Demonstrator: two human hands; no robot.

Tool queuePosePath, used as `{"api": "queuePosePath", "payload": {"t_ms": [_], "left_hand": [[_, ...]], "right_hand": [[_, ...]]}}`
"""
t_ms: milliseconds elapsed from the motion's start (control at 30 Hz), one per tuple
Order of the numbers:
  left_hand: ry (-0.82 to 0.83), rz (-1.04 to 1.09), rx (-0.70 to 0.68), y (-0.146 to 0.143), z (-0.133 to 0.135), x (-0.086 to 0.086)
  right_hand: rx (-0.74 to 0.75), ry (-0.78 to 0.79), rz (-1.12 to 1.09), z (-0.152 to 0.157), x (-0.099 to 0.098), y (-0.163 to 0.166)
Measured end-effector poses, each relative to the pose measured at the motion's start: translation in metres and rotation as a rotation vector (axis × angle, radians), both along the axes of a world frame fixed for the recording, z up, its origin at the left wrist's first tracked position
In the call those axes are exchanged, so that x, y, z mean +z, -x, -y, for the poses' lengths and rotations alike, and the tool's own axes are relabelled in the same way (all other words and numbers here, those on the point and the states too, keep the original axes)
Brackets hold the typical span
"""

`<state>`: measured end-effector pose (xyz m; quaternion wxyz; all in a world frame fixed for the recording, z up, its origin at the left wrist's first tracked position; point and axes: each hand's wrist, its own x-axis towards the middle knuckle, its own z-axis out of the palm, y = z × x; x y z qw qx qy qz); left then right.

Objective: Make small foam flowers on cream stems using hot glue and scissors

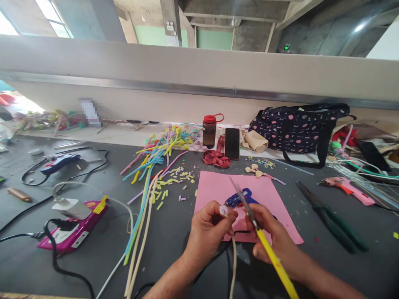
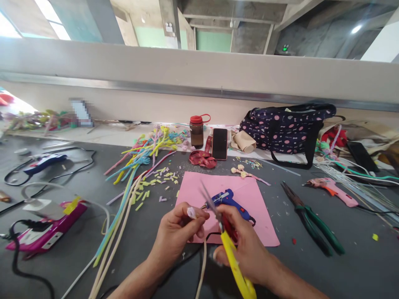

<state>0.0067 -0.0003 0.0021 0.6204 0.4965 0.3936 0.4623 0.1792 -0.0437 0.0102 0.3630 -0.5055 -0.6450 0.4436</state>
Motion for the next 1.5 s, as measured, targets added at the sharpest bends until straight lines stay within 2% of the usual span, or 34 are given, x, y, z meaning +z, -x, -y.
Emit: {"api": "queuePosePath", "payload": {"t_ms": [67,133,300,567,800,1500], "left_hand": [[0.062,-0.026,-0.054,-0.002,0.0,-0.001],[0.123,-0.061,-0.106,-0.004,0.001,-0.002],[0.126,-0.148,-0.169,-0.006,0.002,-0.005],[0.135,-0.218,-0.27,-0.007,0.002,-0.002],[0.075,-0.274,-0.267,-0.006,0.001,-0.006],[-0.078,-0.381,-0.28,-0.004,0.0,-0.011]], "right_hand": [[-0.083,0.062,-0.228,-0.005,0.004,0.001],[-0.159,0.085,-0.363,-0.011,0.006,0.002],[-0.21,0.092,-0.472,-0.02,0.003,0.002],[-0.177,0.094,-0.475,-0.017,0.001,0.003],[-0.135,0.083,-0.486,-0.013,0.002,0.005],[-0.11,0.064,-0.503,-0.016,-0.011,0.003]]}}
